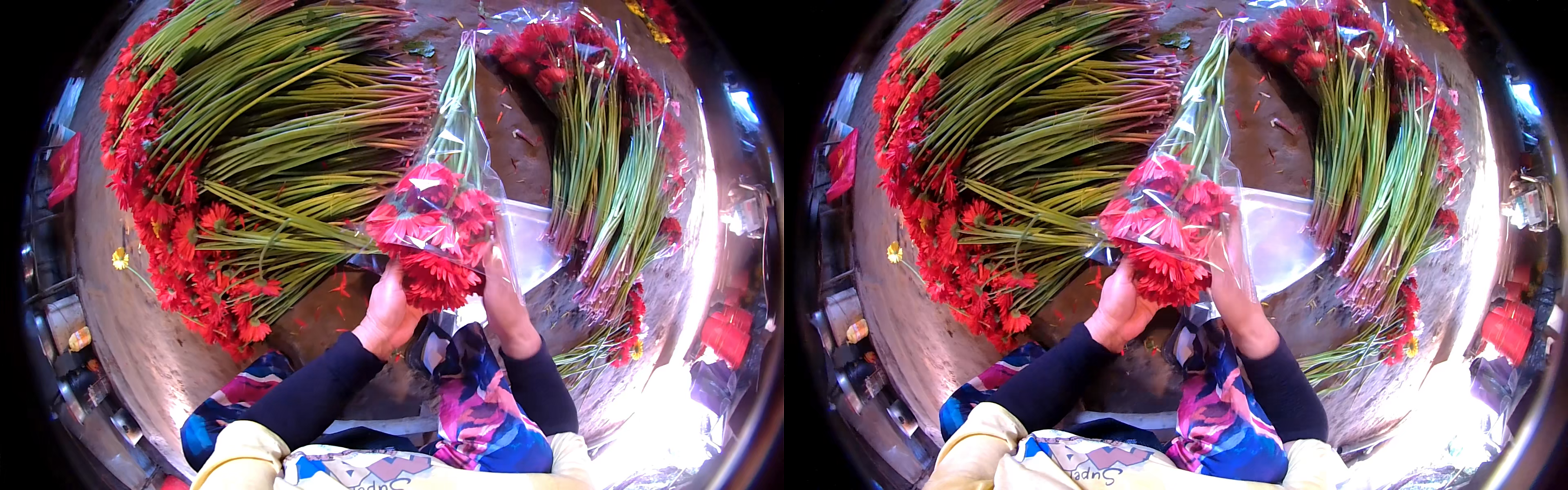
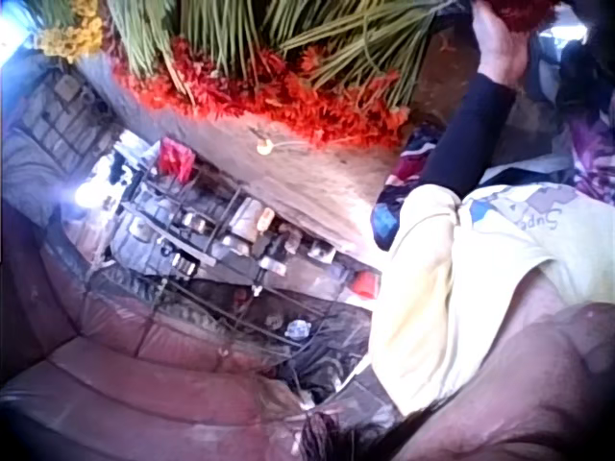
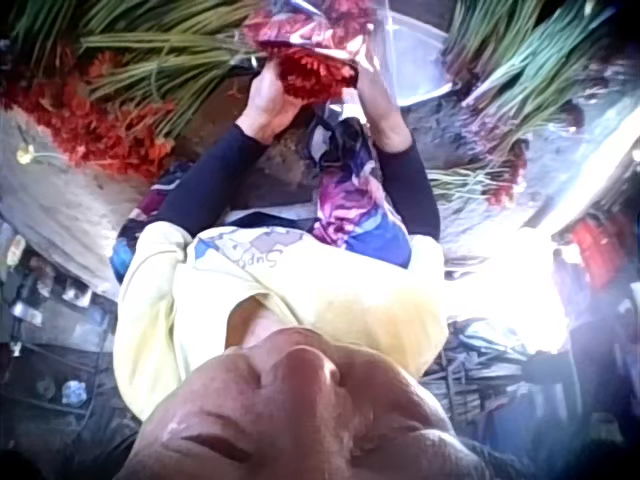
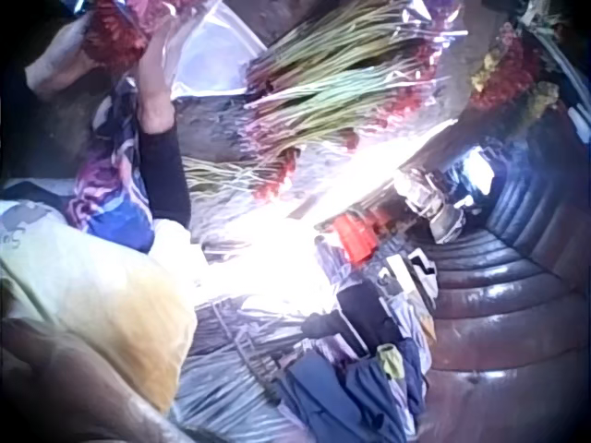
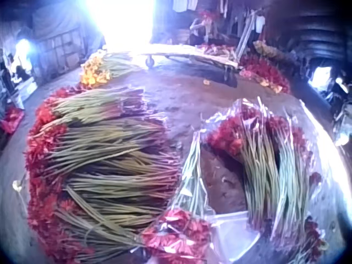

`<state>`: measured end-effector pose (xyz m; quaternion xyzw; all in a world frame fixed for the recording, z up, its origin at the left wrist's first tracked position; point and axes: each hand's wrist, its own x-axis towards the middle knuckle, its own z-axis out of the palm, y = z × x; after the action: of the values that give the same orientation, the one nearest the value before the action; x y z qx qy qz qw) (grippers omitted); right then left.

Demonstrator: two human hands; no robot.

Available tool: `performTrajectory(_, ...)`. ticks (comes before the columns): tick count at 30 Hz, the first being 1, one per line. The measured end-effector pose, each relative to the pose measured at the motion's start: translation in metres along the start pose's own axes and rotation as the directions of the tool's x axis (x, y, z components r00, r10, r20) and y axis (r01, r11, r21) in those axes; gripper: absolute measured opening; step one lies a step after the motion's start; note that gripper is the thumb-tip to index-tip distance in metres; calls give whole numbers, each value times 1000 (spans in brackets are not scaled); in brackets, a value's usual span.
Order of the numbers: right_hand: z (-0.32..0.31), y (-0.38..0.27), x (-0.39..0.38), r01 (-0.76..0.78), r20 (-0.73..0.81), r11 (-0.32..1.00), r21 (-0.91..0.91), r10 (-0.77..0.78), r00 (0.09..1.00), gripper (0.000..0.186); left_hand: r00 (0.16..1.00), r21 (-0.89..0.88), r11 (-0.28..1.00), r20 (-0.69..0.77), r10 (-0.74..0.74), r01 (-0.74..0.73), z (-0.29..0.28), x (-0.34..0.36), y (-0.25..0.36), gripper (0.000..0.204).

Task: The person gathers flowers, slides them into clear plastic sleeves, and secures the base of the stems with tape.

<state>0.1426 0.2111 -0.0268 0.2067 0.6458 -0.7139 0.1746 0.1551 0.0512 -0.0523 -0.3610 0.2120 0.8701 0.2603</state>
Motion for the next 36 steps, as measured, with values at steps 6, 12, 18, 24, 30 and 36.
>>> performTrajectory(6,-17,-63,-74,455,318,371,-810,-375,871,62,1000,-6,1000,-16,21,-22,3,-6,16,46)
performTrajectory(12,-5,-55,-27,610,308,170,-774,-741,597,35,999,62,998,-13,31,-30,1,-17,27,45)
performTrajectory(18,-6,-10,-36,852,411,166,-496,-819,399,24,957,457,866,-94,275,-204,-49,-16,30,39)
performTrajectory(24,22,-7,-43,781,717,548,-300,-411,564,21,919,501,850,-236,315,-162,-127,-21,29,48)
performTrajectory(30,1,-6,65,616,388,227,-754,-603,697,50,940,413,901,-235,247,-133,-129,-17,40,50)
performTrajectory(36,-2,29,169,579,683,-369,-727,-469,560,49,925,497,854,-231,302,-154,-115,-24,58,34)
